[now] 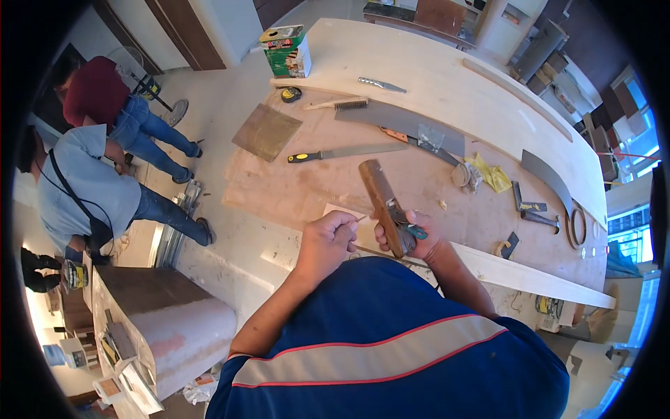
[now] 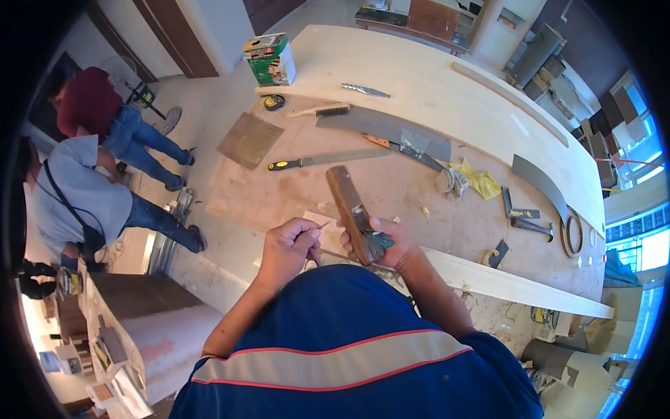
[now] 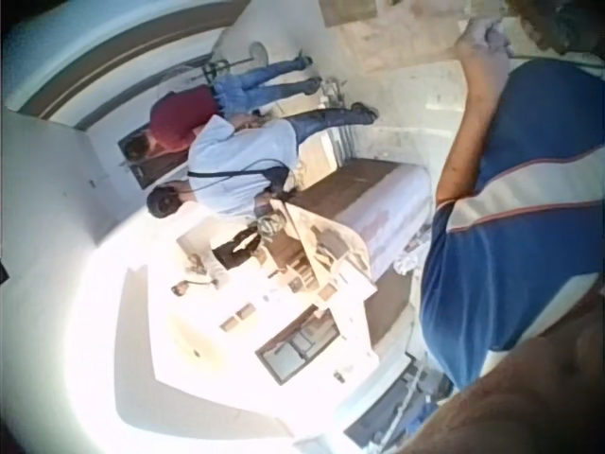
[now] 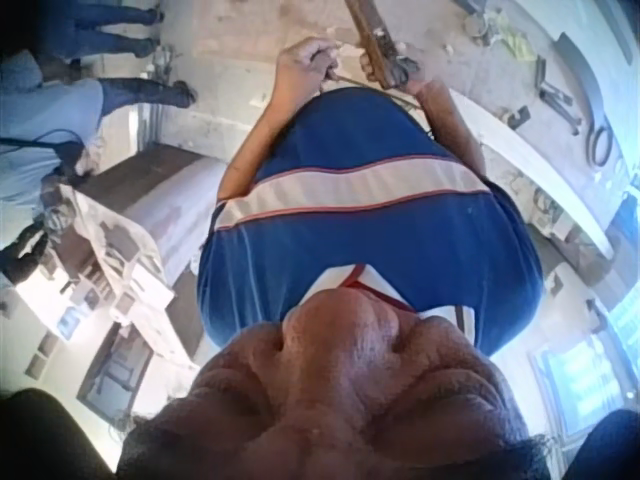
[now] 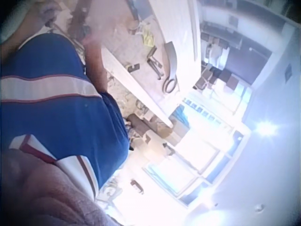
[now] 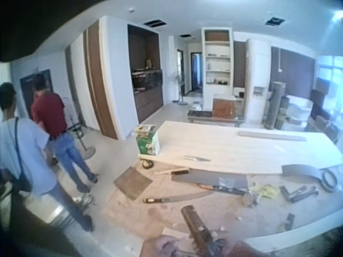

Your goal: Shaping a wood board and installing decorative wall panels in a residential interior.

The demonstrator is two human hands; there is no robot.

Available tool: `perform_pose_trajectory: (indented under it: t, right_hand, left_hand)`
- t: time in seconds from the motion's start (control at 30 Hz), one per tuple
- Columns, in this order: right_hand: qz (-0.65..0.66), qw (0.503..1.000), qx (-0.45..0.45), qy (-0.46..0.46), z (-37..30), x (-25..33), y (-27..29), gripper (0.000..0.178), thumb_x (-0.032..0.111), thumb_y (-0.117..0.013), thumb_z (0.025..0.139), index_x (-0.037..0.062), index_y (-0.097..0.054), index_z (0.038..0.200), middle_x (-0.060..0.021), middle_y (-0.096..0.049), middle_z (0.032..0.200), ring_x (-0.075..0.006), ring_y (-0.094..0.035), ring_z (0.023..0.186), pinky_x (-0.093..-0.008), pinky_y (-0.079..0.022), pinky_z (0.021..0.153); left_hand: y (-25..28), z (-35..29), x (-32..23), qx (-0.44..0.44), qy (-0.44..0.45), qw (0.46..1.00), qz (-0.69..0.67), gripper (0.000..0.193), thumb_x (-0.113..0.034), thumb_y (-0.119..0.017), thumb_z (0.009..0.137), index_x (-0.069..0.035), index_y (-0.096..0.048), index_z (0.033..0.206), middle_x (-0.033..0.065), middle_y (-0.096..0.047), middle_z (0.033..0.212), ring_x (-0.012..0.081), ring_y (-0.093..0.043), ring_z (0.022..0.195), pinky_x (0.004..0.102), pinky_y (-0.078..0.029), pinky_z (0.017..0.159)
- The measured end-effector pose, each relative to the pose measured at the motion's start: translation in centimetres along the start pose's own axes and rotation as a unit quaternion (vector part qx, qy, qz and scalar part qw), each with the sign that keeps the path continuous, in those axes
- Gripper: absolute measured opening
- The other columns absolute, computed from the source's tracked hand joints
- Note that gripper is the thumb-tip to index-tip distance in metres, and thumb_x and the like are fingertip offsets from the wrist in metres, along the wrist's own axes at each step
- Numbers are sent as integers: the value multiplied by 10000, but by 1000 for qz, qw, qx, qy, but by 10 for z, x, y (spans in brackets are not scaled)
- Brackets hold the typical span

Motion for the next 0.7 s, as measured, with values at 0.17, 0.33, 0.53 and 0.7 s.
perform_pose_trajectory:
  t: [0.17,0.33,0.53,0.7]
  right_hand:
    - [-88,996,17,11,13,-6,-14,478,293,-762,859,44,-570,1218,-127,-662,1015,-214,-675,897,-387,-592,706]
    - [-264,956,-95,93,25,-2,-13,490,174,-843,788,43,-575,1177,-53,-647,944,-146,-653,787,-328,-570,647]
    - [-341,927,-97,123,29,-7,-23,487,148,-882,767,17,-595,1138,-18,-642,867,-104,-619,695,-250,-513,602]
    - [-386,908,-75,147,30,-8,-23,494,205,-877,794,-2,-607,1152,-21,-657,903,-81,-605,738,-255,-509,631]
  left_hand:
    - [-1,0,-7,-27,-50,993,101,112,-76,-639,963,24,-671,925,65,-646,705,101,-618,594,262,-512,536]
    - [-3,5,-7,-79,-132,965,213,122,-87,-678,913,27,-672,870,73,-630,633,109,-586,556,295,-472,513]
    - [-9,14,-2,-99,-145,960,218,101,-66,-674,890,25,-666,846,93,-640,643,118,-579,545,305,-472,520]
    - [-14,21,12,-76,-110,979,151,83,-33,-625,904,16,-666,851,71,-656,678,121,-615,578,287,-512,553]
Point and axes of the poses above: each hand's wrist, its own z-axis towards the middle knuckle, its own y-axis out of the back of the hand, x = y × z, the point moved 3 cm from there along z, towards the middle knuckle
